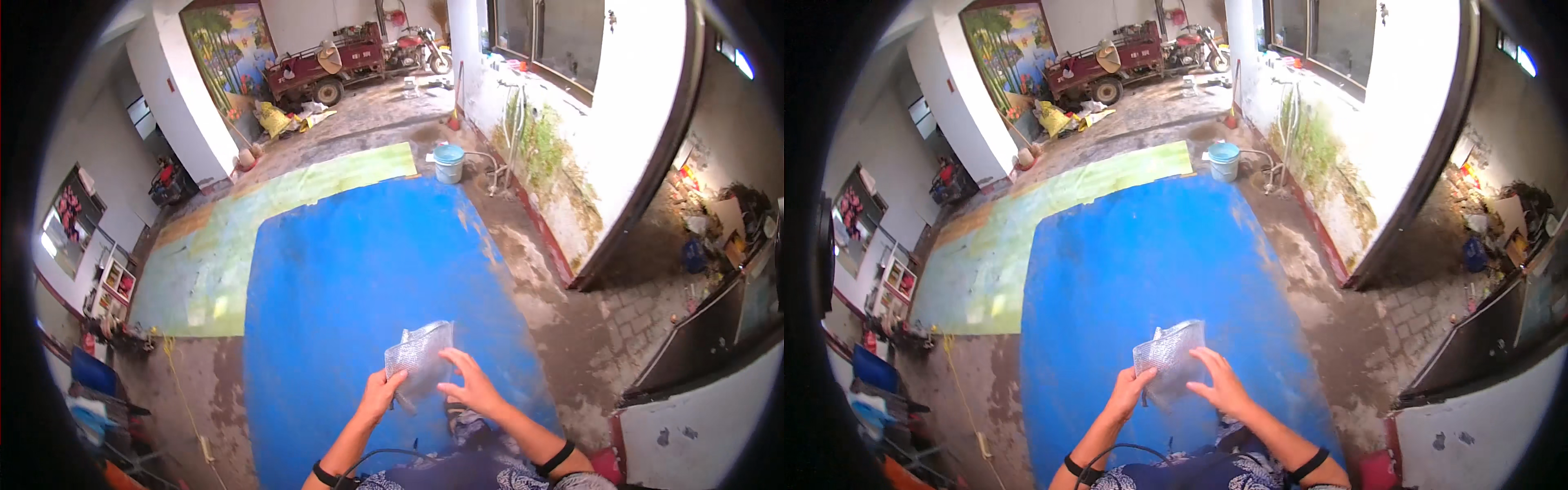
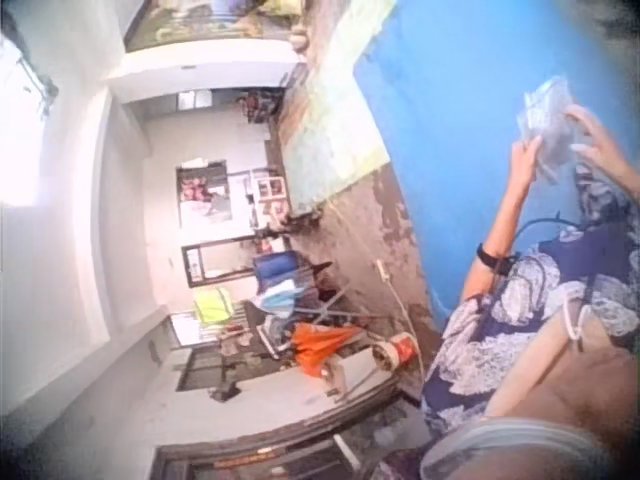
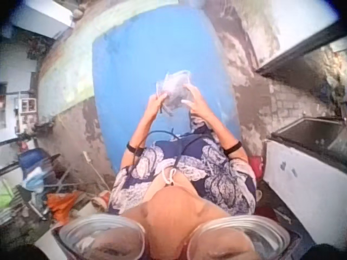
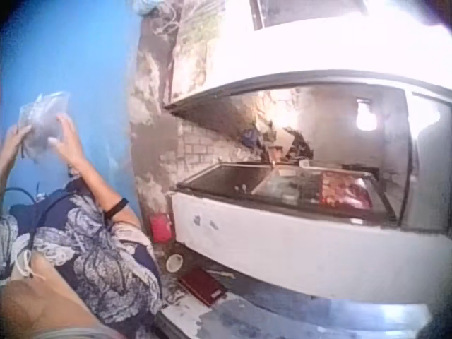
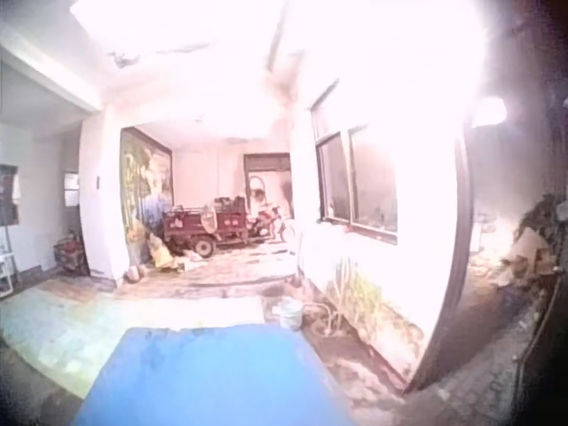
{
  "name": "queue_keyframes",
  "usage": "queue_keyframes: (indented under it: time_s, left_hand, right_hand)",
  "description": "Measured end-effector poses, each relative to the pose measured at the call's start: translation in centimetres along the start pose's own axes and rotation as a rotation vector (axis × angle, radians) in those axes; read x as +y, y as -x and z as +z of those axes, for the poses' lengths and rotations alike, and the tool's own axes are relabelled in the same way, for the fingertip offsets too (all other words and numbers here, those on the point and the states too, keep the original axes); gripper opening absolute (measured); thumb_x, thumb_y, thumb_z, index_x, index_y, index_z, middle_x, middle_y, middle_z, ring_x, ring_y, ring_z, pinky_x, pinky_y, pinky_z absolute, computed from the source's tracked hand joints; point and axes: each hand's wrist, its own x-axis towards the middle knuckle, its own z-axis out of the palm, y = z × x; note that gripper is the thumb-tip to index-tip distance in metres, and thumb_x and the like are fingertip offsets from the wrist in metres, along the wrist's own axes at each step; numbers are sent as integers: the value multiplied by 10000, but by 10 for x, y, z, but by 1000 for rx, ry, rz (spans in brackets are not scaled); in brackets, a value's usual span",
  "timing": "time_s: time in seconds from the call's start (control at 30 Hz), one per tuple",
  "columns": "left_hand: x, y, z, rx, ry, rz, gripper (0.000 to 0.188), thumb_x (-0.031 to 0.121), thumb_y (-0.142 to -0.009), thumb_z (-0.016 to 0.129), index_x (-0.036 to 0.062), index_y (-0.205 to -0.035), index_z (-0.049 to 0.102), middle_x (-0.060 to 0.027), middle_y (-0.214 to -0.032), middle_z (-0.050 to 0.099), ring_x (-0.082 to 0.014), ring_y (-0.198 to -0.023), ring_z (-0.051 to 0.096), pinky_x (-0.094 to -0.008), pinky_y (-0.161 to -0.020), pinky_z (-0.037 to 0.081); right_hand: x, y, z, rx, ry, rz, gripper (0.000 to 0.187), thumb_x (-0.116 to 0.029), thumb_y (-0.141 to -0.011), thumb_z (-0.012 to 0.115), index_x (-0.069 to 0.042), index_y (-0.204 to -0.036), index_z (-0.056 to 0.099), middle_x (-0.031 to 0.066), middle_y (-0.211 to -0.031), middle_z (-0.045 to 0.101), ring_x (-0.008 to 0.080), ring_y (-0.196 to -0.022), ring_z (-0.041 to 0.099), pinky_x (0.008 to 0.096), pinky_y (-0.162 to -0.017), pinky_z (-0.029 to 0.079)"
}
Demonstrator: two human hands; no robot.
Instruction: The recorder takes parts out of a desk drawer and assembles a small white plastic stool in an outdoor courtyard area.
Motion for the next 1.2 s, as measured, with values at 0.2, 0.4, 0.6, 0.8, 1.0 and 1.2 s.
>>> queue_keyframes:
  time_s: [0.2, 0.4, 0.6, 0.8, 1.0, 1.2]
  left_hand:
    - [97, -155, -48, 34, 73, -73, 306, 202, -882, 612, -33, -1078, 622, -47, -1008, 637, -119, -914, 567, -276, -822, 439]
    - [141, -370, -120, -40, 42, -21, 323, 215, -899, 591, -34, -1104, 610, -34, -978, 639, -103, -876, 573, -262, -767, 462]
    - [223, -592, -159, -134, 68, -121, 320, 238, -870, 625, -20, -1058, 633, -60, -956, 652, -132, -865, 595, -276, -741, 476]
    - [268, -814, -200, -17, -153, 49, 294, 214, -864, 617, -23, -1038, 635, -69, -941, 664, -133, -844, 601, -295, -750, 483]
    - [340, -1023, -275, 220, 86, 24, 264, 200, -891, 592, -17, -1034, 641, -55, -927, 659, -118, -830, 598, -268, -729, 466]
    - [445, -1194, -334, 179, 205, -48, 259, 206, -888, 608, -6, -1031, 648, -46, -955, 655, -100, -837, 586, -260, -759, 454]
  right_hand:
    - [27, -221, -29, -118, -186, 148, 689, -226, -789, 691, -76, -1371, 354, 142, -1353, 401, 269, -1251, 408, 410, -996, 390]
    - [90, -454, -52, 2, -331, 233, 615, -211, -823, 671, 22, -1318, 390, 145, -1276, 496, 210, -1161, 498, 343, -916, 451]
    - [124, -647, -101, 48, -469, 417, 370, -189, -859, 639, 25, -1149, 558, 81, -1067, 618, 142, -1004, 555, 288, -848, 453]
    - [176, -865, -128, 98, -519, 370, 305, -167, -887, 598, 22, -1123, 564, 61, -1020, 619, 109, -918, 558, 269, -818, 446]
    - [239, -1120, -136, 121, -666, 355, 254, -159, -902, 576, 18, -1083, 565, 51, -991, 615, 103, -906, 550, 269, -805, 446]
    - [246, -1344, -160, 25, -567, 236, 347, -186, -890, 594, 12, -1167, 525, 74, -1047, 596, 136, -972, 539, 287, -862, 429]
